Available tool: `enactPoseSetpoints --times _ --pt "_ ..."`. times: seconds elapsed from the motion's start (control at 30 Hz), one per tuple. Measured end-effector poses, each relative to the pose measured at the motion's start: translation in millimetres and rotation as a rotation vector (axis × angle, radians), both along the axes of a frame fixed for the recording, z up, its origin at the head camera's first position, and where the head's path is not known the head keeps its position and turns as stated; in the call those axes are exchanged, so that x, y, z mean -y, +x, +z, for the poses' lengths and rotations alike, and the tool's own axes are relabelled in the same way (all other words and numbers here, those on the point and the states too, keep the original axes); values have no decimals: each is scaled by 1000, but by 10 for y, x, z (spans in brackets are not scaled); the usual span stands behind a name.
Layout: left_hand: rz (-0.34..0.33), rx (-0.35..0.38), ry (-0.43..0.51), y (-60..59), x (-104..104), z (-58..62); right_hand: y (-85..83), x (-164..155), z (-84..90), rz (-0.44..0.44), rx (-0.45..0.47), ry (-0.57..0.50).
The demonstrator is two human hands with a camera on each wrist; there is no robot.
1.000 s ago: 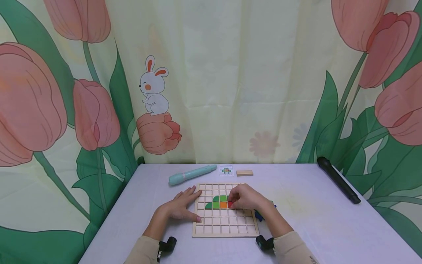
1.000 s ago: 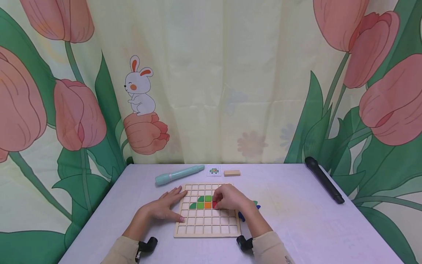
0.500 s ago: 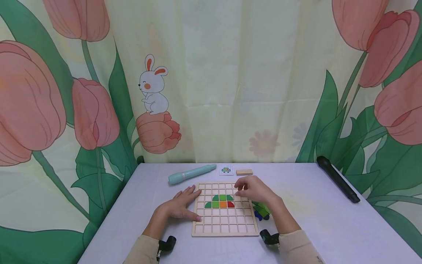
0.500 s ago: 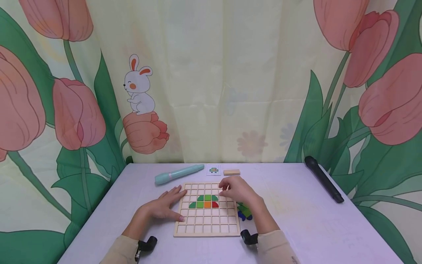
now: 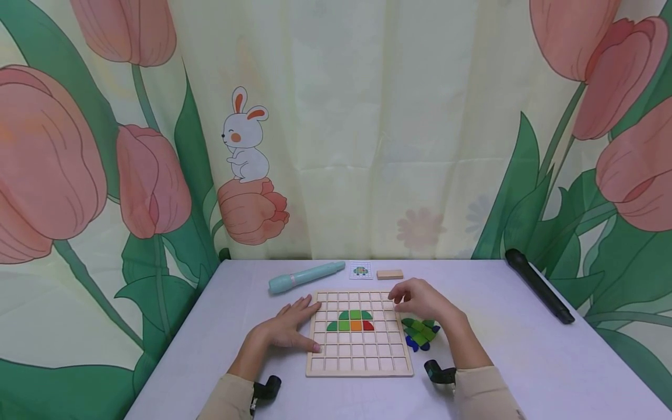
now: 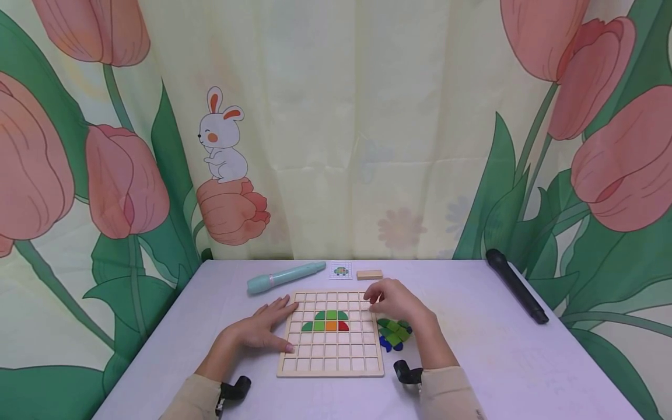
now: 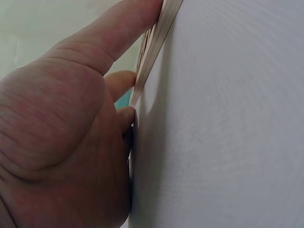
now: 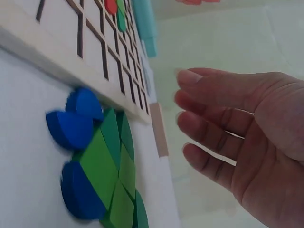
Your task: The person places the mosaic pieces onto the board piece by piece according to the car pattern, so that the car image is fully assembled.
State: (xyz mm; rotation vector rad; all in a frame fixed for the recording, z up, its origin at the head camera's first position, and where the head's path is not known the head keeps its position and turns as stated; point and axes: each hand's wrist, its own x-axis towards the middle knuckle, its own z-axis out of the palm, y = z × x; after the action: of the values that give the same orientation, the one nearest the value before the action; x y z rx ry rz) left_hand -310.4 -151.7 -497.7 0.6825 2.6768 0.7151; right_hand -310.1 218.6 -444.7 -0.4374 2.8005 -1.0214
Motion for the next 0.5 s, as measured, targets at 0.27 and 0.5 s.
enactPoseSetpoints --times 0.27,0.5 --pt "-2 3 -1 -1 2 16 -15 -185 -17 -38 58 25" --pt "5 7 -2 0 -4 11 -6 -204 -73 -74 132 29"
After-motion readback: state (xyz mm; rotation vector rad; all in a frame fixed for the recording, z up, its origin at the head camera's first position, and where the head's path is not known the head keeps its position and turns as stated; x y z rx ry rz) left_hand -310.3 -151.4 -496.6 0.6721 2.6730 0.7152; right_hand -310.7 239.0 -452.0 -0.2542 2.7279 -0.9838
